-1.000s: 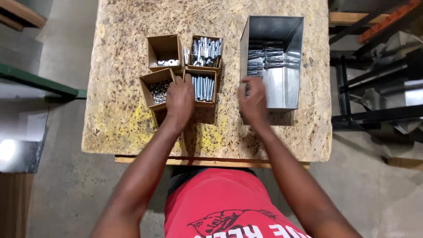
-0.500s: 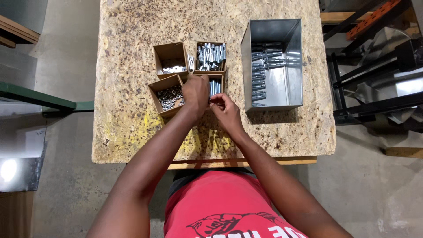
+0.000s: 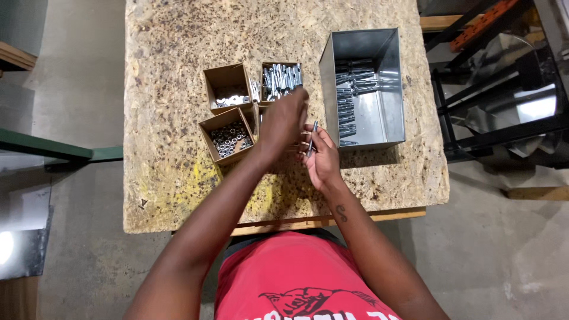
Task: The person repeatedly picks a bolt from a cardboard box, threads a nut onto it, and places the assembled fastener into a metal bin. The person repeats this cycle throughout the clip.
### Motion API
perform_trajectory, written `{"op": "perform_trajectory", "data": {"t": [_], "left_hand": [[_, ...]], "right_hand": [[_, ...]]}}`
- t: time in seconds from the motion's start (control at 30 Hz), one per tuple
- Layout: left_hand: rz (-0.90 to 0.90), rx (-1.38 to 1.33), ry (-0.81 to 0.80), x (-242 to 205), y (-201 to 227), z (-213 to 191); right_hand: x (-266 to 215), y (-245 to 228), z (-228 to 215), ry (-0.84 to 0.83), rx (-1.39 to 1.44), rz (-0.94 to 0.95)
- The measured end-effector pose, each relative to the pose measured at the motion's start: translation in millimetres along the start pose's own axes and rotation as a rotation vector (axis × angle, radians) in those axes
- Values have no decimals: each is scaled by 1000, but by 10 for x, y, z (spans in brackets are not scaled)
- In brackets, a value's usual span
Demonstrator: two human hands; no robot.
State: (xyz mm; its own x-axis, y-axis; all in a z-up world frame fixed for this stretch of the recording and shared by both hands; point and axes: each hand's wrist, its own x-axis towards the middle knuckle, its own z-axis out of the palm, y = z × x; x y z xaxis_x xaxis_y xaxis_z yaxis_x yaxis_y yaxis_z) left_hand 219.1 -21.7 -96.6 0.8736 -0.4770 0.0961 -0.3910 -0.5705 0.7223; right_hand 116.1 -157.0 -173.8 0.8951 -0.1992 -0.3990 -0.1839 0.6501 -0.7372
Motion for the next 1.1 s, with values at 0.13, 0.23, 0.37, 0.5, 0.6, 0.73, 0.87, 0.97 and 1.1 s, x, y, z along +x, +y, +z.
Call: {"op": "perform_trajectory", "data": {"t": [0.13, 0.23, 0.37, 0.5, 0.6, 0.73, 0.87, 0.97, 1.1], "left_hand": [[164, 354, 194, 789, -741, 338], [143, 509, 136, 1120, -997, 523], [242, 730, 153, 1335, -1320, 805], [420, 803, 290, 1280, -1315, 785], [499, 792, 306, 1262, -1198, 561], [329, 119, 221, 1104, -882, 27], [151, -383, 85, 597, -456, -468], [130, -429, -15, 262, -304, -585], [100, -450, -23, -46, -413, -575]], "right_hand": [[-209, -15, -89, -3, -43, 8], [-332, 102, -215, 22, -18, 34], [-511, 181, -180, 55, 1, 96], [-516, 202, -139, 68, 16, 81], [-517, 124, -9, 60, -2, 52], [-562, -50, 215, 81, -115, -40], [-558, -215, 405, 113, -193, -126], [-587, -325, 611, 125, -246, -190], [-442, -208, 628, 88, -246, -197]]}}
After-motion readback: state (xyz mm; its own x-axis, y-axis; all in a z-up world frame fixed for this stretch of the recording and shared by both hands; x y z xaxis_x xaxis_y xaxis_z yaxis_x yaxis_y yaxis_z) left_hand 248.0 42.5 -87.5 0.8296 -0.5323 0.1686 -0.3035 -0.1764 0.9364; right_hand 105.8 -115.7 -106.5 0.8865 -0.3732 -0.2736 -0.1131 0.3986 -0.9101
